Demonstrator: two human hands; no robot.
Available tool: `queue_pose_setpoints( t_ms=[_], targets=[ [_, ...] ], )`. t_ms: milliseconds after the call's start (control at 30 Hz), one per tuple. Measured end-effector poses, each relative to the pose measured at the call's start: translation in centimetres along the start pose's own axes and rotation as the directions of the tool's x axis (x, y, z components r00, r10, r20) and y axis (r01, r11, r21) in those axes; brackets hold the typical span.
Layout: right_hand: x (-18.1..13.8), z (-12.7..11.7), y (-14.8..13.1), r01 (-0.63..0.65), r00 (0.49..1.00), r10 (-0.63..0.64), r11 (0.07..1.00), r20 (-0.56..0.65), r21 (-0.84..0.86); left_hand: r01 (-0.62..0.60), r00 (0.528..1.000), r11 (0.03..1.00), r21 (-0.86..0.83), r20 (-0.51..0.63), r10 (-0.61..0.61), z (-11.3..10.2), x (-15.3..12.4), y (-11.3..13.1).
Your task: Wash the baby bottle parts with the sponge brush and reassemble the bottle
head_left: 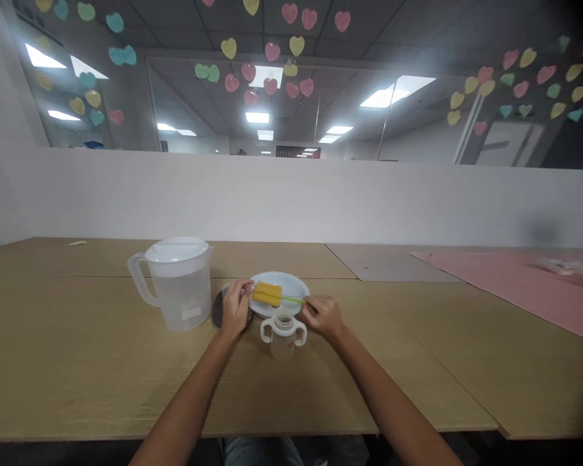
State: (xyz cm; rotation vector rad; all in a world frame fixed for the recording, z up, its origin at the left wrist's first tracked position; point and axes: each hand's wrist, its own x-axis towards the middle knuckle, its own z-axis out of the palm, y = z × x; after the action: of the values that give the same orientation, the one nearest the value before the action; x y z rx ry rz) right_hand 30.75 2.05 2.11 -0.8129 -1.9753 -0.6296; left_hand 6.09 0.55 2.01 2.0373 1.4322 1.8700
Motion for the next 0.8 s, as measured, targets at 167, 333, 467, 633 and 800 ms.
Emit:
queue_pose_setpoints(
  t_ms=[167,333,467,633,800],
  targets=[
    [0.0,0.2,0.1,-0.093,0.995,0.094,0.996,-0.038,0.013,0.115,0.992,0.959,0.26,-0.08,-0.098,-1.4,0.2,-1.5],
    [-0.1,0.3,0.2,-0.132,0.989,0.132,0.991,-0.063,0.005,0.076,0.975,0.813,0.578,0.129,-0.183,-2.0,0.1,-2.3],
    [-0.1,0.4,0.3,-0.13,0.989,0.129,0.992,-0.078,-0.006,0.039,0.929,0.712,0.702,0.237,-0.285,-1.9,-0.2,-2.5],
    [-0.1,0.6,0.3,-0.167,0.983,0.164,0.985,-0.085,-0.033,0.048,0.97,0.774,0.632,0.155,-0.186,-2.1,0.0,-1.5],
    [-0.1,0.5,0.2,-0.187,0.98,0.184,0.982,-0.076,-0.037,-0.143,0.953,0.933,0.329,0.299,0.041,-0.3,0.8,0.8]
  ],
)
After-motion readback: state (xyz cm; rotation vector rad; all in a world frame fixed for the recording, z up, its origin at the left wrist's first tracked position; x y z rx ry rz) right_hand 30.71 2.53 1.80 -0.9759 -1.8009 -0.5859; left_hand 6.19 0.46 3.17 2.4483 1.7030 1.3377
